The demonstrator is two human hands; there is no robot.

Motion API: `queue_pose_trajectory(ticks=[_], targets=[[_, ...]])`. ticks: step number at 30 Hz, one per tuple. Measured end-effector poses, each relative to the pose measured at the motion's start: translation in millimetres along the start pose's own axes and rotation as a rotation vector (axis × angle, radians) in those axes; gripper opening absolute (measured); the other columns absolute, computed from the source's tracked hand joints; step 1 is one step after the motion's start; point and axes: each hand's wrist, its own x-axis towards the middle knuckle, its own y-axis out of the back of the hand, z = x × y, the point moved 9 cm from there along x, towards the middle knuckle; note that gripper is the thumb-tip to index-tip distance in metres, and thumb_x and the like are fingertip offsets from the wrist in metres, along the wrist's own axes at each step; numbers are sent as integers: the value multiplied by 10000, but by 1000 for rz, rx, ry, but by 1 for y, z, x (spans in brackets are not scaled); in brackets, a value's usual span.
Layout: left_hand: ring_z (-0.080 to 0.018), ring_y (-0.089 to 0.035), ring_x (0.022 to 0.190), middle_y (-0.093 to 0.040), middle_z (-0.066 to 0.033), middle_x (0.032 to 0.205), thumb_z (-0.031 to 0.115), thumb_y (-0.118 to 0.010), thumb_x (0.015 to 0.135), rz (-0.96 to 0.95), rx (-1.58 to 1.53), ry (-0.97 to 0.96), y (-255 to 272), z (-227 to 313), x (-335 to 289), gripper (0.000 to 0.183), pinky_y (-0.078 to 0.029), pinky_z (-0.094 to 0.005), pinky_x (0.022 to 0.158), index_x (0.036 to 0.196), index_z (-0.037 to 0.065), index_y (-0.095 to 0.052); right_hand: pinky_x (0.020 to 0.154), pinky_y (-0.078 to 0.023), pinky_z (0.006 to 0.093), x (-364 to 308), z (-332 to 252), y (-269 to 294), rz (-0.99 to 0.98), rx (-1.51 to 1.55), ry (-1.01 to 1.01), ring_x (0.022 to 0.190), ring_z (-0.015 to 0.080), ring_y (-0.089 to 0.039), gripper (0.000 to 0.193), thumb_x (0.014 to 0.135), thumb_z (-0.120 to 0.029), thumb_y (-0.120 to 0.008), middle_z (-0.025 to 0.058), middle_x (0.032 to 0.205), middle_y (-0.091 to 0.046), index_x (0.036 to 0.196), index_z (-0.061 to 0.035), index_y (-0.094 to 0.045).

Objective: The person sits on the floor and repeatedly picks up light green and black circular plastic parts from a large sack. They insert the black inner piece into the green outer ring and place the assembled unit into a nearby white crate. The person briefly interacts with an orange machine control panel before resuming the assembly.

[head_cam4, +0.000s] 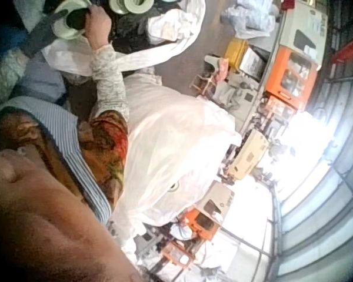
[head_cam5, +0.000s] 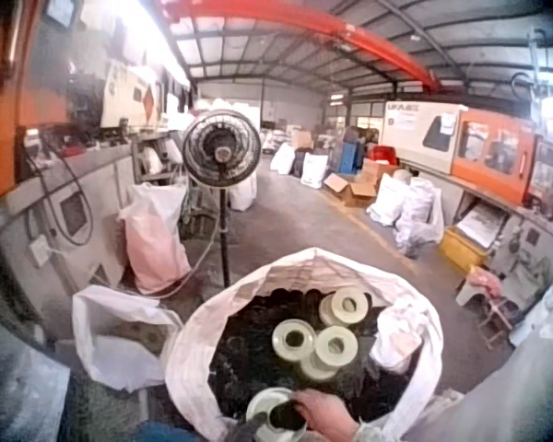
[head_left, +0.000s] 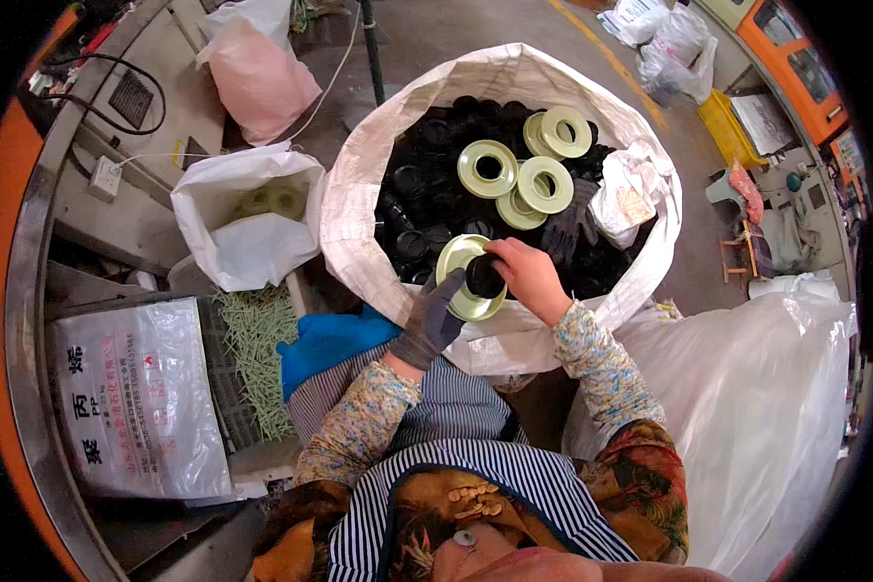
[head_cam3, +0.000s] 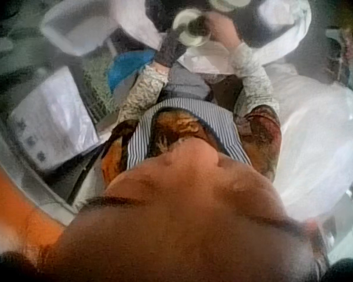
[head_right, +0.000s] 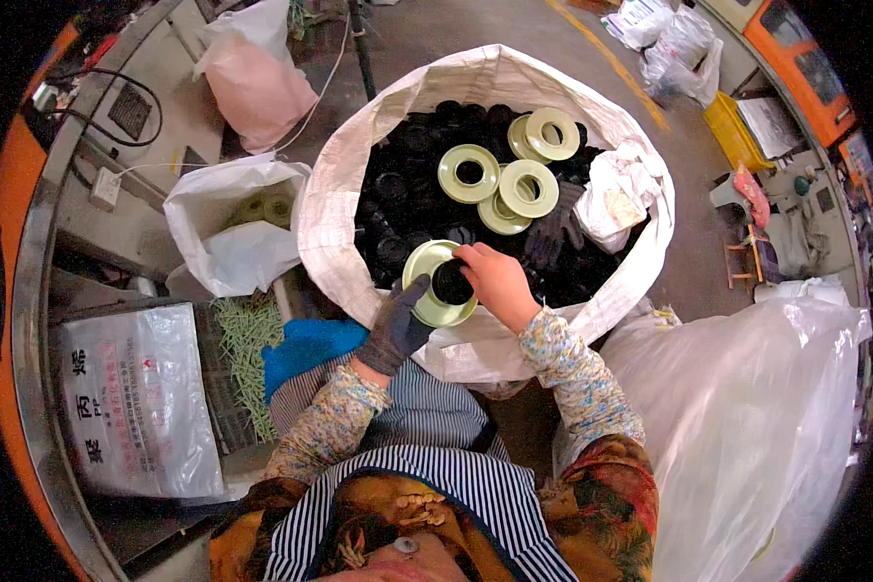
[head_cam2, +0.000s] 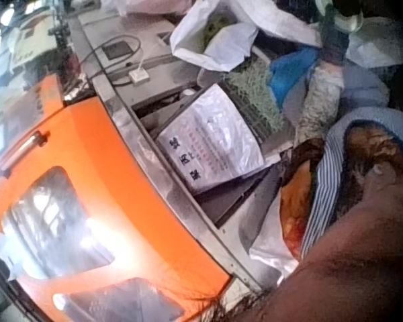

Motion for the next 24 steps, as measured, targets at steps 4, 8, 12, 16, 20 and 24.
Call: queue_pose_trajectory(ticks=[4,8,12,16,20,24], targets=[[-171,-580,1088,-562,-95,1201,116,-509,965,-85,129,-130,-29,22,-32,332,-520,-324,874,1281,25,-464,630,-498,431,-15,-37,13,-78,-45,-13,764,347,-595,384,842,-130,-600,129,899,-538,1215,-100,-520],[-352,-552,1129,-511,-202,1257,-46,-589,814,-179,1326,-873,-65,62,-76,540,-496,-388,918,1322,63,-442,643,-505,418,-31,-74,32,-127,-62,58,785,350,-594,647,809,-231,-659,160,982,-502,1368,-71,-377],[-419,-518,1152,-437,-243,1322,-115,-588,742,-205,855,-503,-68,62,-75,685,-472,-415,954,1363,121,-419,669,-507,410,-39,-76,33,-194,-90,3,805,336,-594,826,737,-285,-726,160,1020,-492,1414,-55,-313],[-415,-499,1187,-409,-248,1355,-92,-599,751,-332,1256,-916,-82,68,-96,715,-464,-412,969,1392,149,-392,679,-506,414,-42,-88,37,-232,-106,104,824,336,-591,845,713,-247,-729,162,1037,-486,1422,-61,-307],[-429,-475,1213,-385,-267,1373,-80,-614,727,-376,1215,-789,-70,54,-85,774,-457,-429,978,1419,158,-361,689,-507,414,-43,-97,39,-214,-148,157,841,341,-591,859,704,-233,-727,170,1062,-485,1428,-63,-300],[-436,-483,1201,-382,-276,1372,-69,-625,719,-385,1228,-783,-68,56,-82,853,-454,-444,981,1459,170,-276,684,-513,410,-43,-100,44,-140,-123,186,823,340,-598,841,730,-257,-727,177,1058,-498,1422,-38,-301]])
